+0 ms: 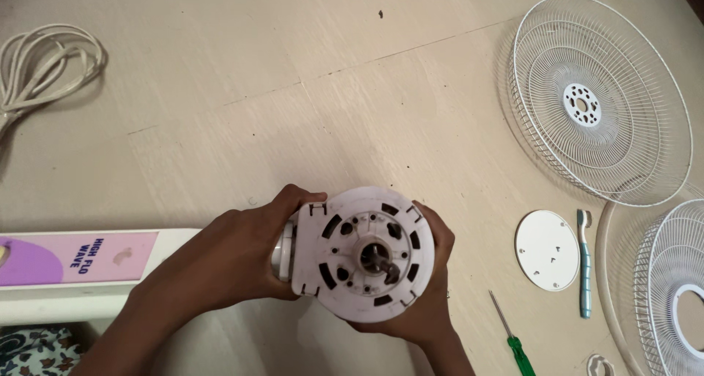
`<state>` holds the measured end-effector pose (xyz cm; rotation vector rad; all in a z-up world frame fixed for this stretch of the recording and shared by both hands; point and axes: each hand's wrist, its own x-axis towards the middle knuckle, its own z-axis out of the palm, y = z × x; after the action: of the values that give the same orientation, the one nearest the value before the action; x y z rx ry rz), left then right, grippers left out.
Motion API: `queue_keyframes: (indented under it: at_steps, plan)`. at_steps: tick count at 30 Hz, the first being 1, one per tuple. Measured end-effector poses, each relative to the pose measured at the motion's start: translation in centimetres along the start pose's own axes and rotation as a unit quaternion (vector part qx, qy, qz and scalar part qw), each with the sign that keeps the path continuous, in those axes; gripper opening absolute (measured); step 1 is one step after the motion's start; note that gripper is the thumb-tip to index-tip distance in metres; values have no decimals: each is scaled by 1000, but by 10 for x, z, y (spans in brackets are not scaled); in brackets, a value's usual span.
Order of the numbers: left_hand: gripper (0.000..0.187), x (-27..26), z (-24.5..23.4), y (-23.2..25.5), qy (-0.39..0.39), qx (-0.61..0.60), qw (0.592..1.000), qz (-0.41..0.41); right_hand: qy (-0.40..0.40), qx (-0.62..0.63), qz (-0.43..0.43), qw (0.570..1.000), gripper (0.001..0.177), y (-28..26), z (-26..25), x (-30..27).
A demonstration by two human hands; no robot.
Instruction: The person disassembles an electric fan by removing screws from the base and motor housing using a screwdriver. They separate the motor housing from the stand and then remove screws from the motor end cap, placing screws and parts on the floor.
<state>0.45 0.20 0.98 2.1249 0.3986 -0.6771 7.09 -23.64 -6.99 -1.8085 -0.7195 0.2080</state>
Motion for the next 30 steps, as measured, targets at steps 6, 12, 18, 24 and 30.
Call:
queue_keyframes:
  at_steps: [6, 12, 18, 24, 30]
  plan:
    - [104, 0, -1, 2, -4, 20, 1000, -6, -13, 51, 20, 998, 142, 9, -5, -2]
    - [104, 4, 2, -6, -8, 17, 1000, -9, -19, 52, 1, 998, 142, 16, -2, -8]
    - [105, 3, 1, -10, 6, 9, 1000, -3, -27, 8, -16, 999, 144, 13, 2, -8]
    - [105, 2, -2, -4, 6, 12, 999, -35, -40, 0, 37, 998, 144, 0, 0, -1]
    - [97, 0, -6, 5, -7, 24, 996, -86, -50, 0, 58, 997, 145, -8, 1, 7]
